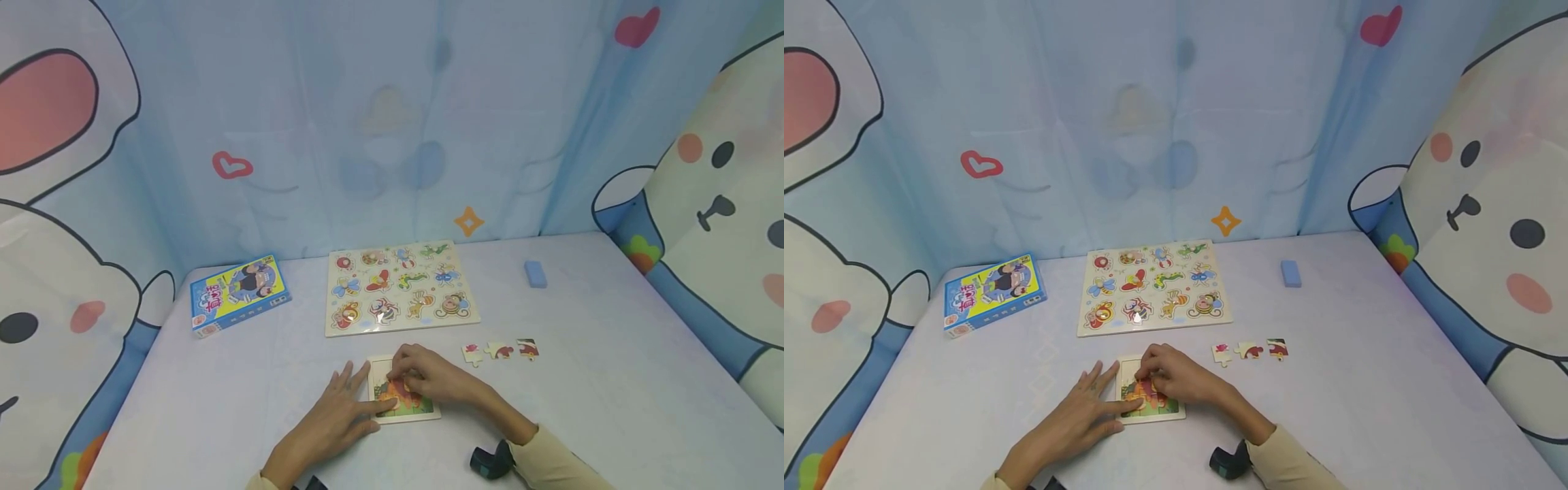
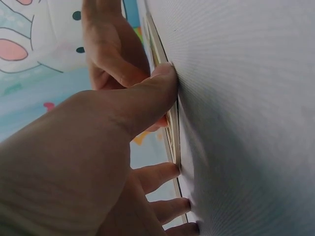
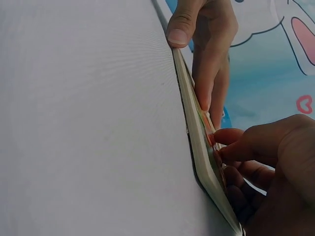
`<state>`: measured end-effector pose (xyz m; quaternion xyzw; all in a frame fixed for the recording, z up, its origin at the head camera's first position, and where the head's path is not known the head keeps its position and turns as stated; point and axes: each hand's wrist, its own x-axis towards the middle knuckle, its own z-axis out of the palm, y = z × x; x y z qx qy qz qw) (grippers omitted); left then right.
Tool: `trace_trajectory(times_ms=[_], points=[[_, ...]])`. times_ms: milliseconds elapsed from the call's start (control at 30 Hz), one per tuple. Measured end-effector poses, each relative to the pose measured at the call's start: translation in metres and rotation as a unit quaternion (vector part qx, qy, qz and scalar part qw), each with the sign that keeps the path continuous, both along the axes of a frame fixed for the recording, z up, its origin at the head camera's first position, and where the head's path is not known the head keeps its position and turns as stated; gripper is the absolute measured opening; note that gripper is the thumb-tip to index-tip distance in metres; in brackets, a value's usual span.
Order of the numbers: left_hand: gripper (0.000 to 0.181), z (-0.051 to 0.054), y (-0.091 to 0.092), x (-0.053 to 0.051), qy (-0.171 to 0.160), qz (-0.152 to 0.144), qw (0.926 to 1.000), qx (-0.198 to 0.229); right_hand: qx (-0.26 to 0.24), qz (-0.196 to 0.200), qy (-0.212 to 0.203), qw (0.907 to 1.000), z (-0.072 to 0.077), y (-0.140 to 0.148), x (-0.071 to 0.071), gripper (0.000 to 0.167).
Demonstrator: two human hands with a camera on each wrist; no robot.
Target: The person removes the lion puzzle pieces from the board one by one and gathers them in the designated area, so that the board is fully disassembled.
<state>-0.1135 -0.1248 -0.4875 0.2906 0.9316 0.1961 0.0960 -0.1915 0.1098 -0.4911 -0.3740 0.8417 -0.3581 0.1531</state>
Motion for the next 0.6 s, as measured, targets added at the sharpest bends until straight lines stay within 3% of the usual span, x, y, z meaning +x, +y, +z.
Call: trace_trajectory(times_ms=[600], points=[[0.039, 0.0009, 0.0007, 0.0009, 0.000, 0.002, 1.0000, -0.002, 0.019, -0.013, 0.006, 0.9997, 0.0008, -0.0046, 0.0040, 0.015]])
